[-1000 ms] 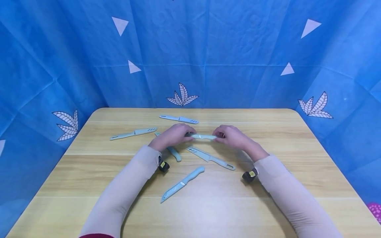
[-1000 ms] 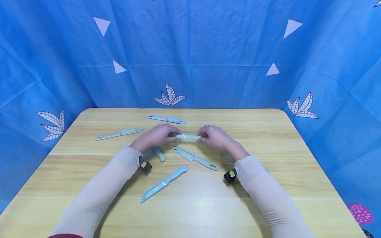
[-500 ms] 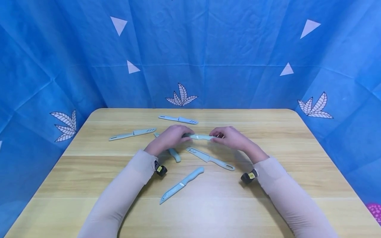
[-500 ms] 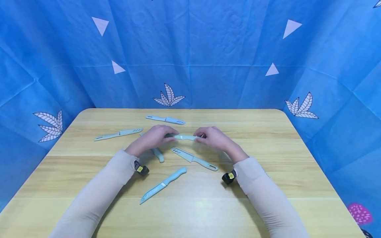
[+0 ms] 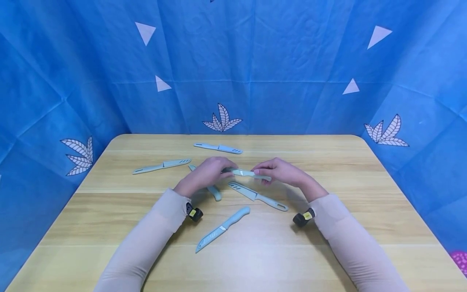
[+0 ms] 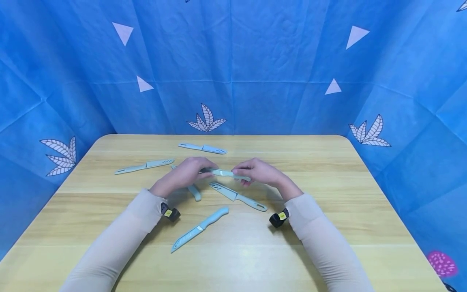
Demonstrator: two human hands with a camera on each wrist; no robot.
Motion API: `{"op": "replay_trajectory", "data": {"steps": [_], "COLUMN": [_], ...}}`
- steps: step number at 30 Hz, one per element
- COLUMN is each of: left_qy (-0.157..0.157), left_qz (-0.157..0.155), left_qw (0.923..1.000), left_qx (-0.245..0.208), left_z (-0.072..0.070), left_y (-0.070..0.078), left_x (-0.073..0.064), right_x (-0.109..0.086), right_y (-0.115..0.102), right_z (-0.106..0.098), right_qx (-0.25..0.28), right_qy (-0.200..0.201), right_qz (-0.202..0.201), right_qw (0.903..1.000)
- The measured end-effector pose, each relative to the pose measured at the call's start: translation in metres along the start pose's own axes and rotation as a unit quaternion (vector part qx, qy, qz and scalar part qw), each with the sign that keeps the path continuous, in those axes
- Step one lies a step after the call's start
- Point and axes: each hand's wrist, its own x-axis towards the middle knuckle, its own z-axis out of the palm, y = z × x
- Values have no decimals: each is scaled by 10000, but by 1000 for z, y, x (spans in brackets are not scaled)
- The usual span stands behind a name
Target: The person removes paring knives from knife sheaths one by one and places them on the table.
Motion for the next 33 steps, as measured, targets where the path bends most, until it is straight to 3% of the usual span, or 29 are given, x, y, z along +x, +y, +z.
{"op": "replay_trajectory", "data": {"steps": [9, 16, 23, 33], "left_qy": [6, -3, 81, 32], "left_qz": [103, 213, 324, 315], "left_qw": [9999, 9998, 9994, 9994], "left_qx": [-54, -60, -56, -166], "left_z": [1, 7, 10, 15], "left_y": [8, 8, 10, 8], "left_x": [-2, -3, -3, -4], "right_x": [1, 3, 4, 4], "right_y": [0, 3, 7, 8], "right_z": [6, 9, 13, 20], "right_qx": [734, 738, 1301, 1288], "right_qy": [-345, -650, -1032, -1008], "right_qz": [41, 133, 312, 351], "right_qw": [9967, 9951, 9856, 9859]}}
